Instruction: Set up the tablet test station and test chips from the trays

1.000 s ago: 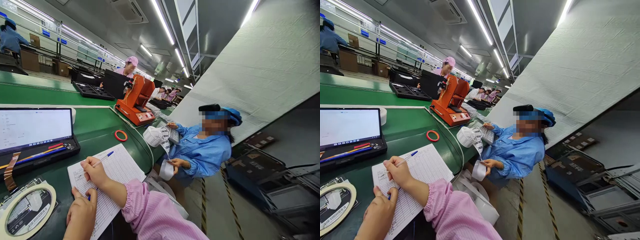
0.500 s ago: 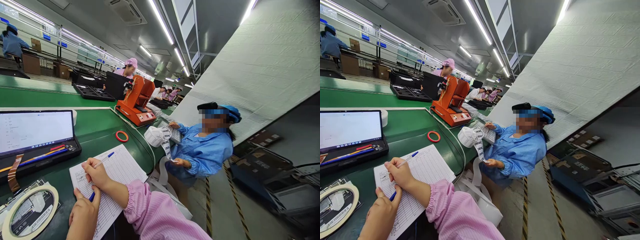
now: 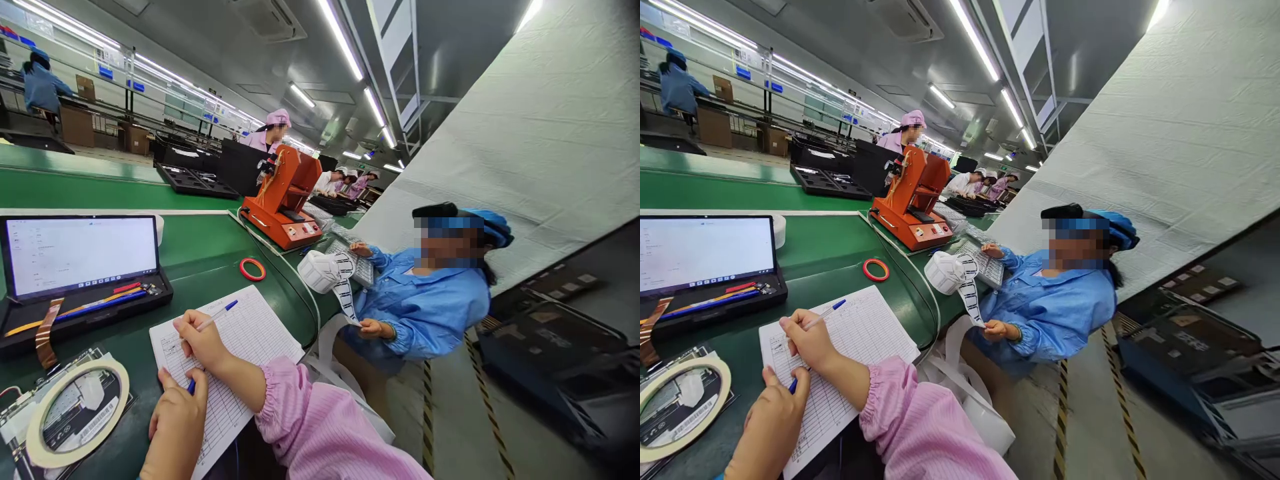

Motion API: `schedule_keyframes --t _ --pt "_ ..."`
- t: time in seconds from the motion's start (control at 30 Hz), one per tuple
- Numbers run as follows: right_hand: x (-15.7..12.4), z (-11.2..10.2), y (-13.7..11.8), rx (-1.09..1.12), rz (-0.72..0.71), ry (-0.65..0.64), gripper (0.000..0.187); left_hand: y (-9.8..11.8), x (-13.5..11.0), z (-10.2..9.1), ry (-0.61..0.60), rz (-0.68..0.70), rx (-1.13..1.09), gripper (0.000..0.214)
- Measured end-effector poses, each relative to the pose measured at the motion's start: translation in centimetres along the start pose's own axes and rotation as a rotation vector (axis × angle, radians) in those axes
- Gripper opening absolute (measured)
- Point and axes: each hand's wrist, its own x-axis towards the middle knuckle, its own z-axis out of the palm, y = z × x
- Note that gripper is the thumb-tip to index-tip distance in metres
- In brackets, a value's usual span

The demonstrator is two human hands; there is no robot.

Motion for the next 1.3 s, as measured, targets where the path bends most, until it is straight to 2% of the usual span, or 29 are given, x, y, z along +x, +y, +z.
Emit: schedule_keyframes --t 0.1,0.23,0.4,0.53,0.73,0.9,1.17,1.3 --pt "-0.1 -0.1 0.1 -0.033 -0.026 0.052 0.043 -0.3 -0.3 -0.9 -0.074 0.030 -0.018 0.039" --pt "0.3 -0.4 0.2 0.010 -0.024 0.216 0.046 -1.0 0.2 -2.2 -0.172 0.066 -0.102 0.040" --pt "0.6 -0.4 0.2 -0.067 -0.021 0.135 0.047 -1.4 0.9 -2.7 -0.211 0.047 -0.090 0.035" --pt "-0.1 -0.5 0.1 -0.123 -0.017 0.097 0.047 -1.0 0.3 -2.9 -0.162 0.030 -0.076 0.031" --pt "-0.6 -1.1 0.2 -0.175 0.015 0.008 0.046 -0.3 -0.4 -2.5 -0.021 0.035 -0.013 0.025" --pt "-0.8 -1.5 0.2 -0.189 -0.004 -0.013 0.046 -0.3 -0.6 -2.1 0.084 0.021 0.007 0.025" --pt "-0.5 -2.0 0.5 -0.169 -0.014 -0.063 0.044 -0.5 -0.4 -2.6 0.080 -0.002 0.023 0.026" --pt "-0.5 -1.7 0.7 -0.176 -0.048 -0.046 0.044 -0.3 -0.3 -2.4 0.059 -0.001 0.036 0.026"
